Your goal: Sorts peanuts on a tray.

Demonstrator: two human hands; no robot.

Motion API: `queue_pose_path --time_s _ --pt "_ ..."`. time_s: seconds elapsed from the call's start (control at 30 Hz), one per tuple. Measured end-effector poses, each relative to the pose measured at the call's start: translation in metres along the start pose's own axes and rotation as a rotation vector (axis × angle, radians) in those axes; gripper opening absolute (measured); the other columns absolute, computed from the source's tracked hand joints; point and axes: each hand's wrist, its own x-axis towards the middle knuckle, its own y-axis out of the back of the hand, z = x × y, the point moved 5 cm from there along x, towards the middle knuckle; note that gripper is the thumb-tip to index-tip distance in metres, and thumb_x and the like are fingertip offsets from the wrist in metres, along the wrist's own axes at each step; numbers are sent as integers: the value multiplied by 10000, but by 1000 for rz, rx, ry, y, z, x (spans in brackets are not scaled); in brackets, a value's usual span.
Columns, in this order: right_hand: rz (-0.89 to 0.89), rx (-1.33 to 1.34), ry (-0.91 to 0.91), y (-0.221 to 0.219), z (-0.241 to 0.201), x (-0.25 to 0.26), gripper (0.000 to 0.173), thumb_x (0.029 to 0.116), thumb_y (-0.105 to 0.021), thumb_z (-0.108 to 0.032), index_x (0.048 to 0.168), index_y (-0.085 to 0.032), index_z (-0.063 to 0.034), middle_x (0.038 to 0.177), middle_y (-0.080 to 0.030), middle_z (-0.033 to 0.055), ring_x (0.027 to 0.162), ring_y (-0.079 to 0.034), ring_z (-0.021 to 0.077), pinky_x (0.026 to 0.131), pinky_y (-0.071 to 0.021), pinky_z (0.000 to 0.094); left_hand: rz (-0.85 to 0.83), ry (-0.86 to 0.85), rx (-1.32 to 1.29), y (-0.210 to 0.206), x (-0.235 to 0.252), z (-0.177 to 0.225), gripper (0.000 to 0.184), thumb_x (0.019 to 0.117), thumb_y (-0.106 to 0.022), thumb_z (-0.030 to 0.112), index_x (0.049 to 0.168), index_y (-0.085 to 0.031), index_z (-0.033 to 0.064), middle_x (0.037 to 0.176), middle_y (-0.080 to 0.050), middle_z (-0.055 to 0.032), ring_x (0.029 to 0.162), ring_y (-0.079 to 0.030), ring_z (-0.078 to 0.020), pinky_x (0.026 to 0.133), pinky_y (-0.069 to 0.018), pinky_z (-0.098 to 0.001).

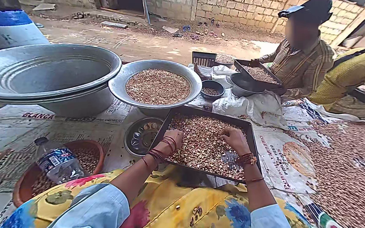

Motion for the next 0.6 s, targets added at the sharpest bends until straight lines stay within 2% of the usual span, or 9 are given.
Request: queue_pose_path --time_s 0.1,0.23,0.33,0.43,0.47,0.5,0.53,0.57,0.6 --pt "-32 -39 0 -10 -3 3 218 993 -624 -146 1164 -743 -81 1157 -720 165 1145 -659 330 1001 -484 527 -16 6 14 1 0 -4 318 980 -663 211 1244 -693 35 1335 -631 -235 1274 -575 -440 1002 -449 -659" --pt "-77 -83 -13 -19 -1 7 246 981 -627 -132 1204 -725 -101 1178 -714 168 1154 -657 344 986 -491 554 -13 -8 43 0 0 -2 302 988 -637 203 1219 -692 16 1310 -640 -245 1262 -584 -443 988 -454 -660" --pt "-106 -99 -38 -25 1 8 258 985 -624 -136 1224 -714 -97 1208 -701 175 1180 -645 354 991 -489 565 -12 -25 18 3 2 -6 294 989 -633 215 1211 -709 39 1309 -647 -231 1260 -586 -440 994 -448 -666" --pt "-117 -123 -40 -27 1 9 265 979 -628 -145 1226 -709 -92 1206 -702 181 1176 -648 363 982 -491 575 -6 -114 -81 18 -3 -15 292 991 -680 257 1201 -730 61 1226 -691 -218 1196 -627 -418 1010 -443 -652" --pt "-118 -135 -39 -28 1 10 272 975 -629 -149 1229 -708 -94 1210 -702 182 1175 -649 366 981 -491 579 -6 -180 -150 24 -7 -18 279 982 -704 245 1179 -737 51 1150 -715 -203 1116 -659 -382 985 -465 -620" --pt "-122 -144 -40 -28 1 10 279 972 -631 -149 1233 -706 -90 1218 -698 188 1179 -646 372 980 -488 588 -18 -266 -249 30 -14 -21 245 970 -723 205 1144 -740 34 1051 -728 -168 990 -675 -306 922 -501 -544" --pt "-125 -154 -44 -29 1 10 281 970 -632 -148 1233 -705 -84 1225 -695 195 1187 -642 379 981 -484 596 -52 -370 -368 34 -22 -23 180 958 -727 148 1088 -737 23 948 -721 -102 854 -653 -190 829 -522 -420" --pt "-131 -160 -54 -29 2 10 277 968 -635 -149 1227 -707 -82 1231 -692 198 1197 -637 383 985 -478 602 -122 -481 -509 37 -31 -24 104 949 -713 86 1028 -732 20 880 -712 -37 776 -637 -94 766 -530 -309" --pt "-142 -163 -66 -28 2 9 270 969 -636 -157 1217 -711 -82 1236 -690 196 1202 -632 383 987 -472 608 -231 -597 -649 38 -41 -24 58 946 -681 48 977 -729 38 854 -721 14 755 -659 -44 744 -552 -243"
